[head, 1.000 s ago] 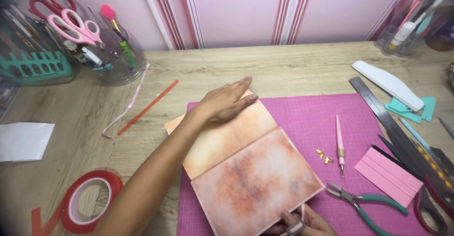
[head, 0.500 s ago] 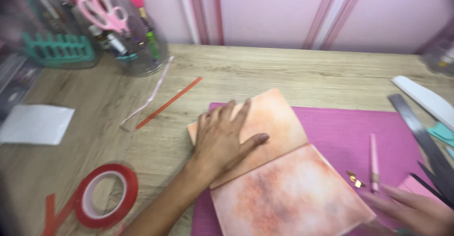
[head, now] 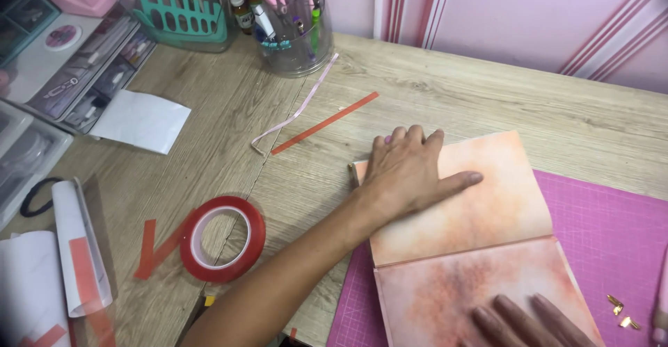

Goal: Assembling a handmade journal by attaching metal corners and a ribbon

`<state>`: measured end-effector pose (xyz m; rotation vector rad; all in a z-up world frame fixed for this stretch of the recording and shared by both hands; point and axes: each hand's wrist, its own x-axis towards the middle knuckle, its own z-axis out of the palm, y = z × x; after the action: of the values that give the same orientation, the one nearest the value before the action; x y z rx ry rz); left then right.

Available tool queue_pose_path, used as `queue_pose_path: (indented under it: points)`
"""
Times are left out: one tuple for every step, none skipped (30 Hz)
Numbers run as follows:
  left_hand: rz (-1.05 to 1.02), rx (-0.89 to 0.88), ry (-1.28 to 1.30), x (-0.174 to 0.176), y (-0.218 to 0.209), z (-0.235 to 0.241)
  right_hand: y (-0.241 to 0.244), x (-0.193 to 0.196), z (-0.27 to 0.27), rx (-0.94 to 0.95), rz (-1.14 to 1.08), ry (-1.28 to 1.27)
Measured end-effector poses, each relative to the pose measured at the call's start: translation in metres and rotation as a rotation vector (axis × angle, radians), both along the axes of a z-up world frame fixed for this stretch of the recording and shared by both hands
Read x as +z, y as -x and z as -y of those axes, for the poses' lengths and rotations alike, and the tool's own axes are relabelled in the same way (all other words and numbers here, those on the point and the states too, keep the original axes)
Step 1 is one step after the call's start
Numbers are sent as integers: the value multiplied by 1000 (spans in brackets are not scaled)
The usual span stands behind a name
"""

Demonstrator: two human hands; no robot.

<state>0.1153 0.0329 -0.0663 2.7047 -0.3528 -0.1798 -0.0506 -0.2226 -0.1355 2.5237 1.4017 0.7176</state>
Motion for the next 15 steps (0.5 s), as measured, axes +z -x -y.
queue_pose_path:
  points:
    - [29,36,-1,-3,-1,4,-8,2,0,74,73,-6]
    - [58,71,-2,-5,-1,8,-15,3,0,148,145,-13]
    - [55,70,-2,-7,-2,7,-16,5,-3,147,142,-13]
    - [75,78,14,-9,-2,7,-16,6,-6,128,119,-19]
    - [98,88,30,-11,-2,6,-17,8,-8,112,98,-26]
    - [96,90,30,-12,-2,5,-17,9,-8,113,96,-26]
    - [102,90,30,-13,-3,4,-19,9,-9,109,112,-16]
    - [107,91,30,-13,-4,4,-21,10,-9,105,127,-6]
    - [110,90,33,-15,-4,3,-23,9,-8,104,130,-3]
    - [137,94,27,-17,-4,3,-26,7,-7,127,142,-11]
    - [162,97,21,-19,-3,3,-29,6,-7,149,151,-18]
    - [162,95,24,-23,-5,4,-32,5,-5,147,151,-14]
    - [214,103,23,-27,-6,3,-35,3,-4,169,140,-24]
    - [265,111,21,-31,-6,3,-38,2,-3,190,128,-34]
    - [267,111,21,-31,-7,3,-39,3,-5,190,130,-33]
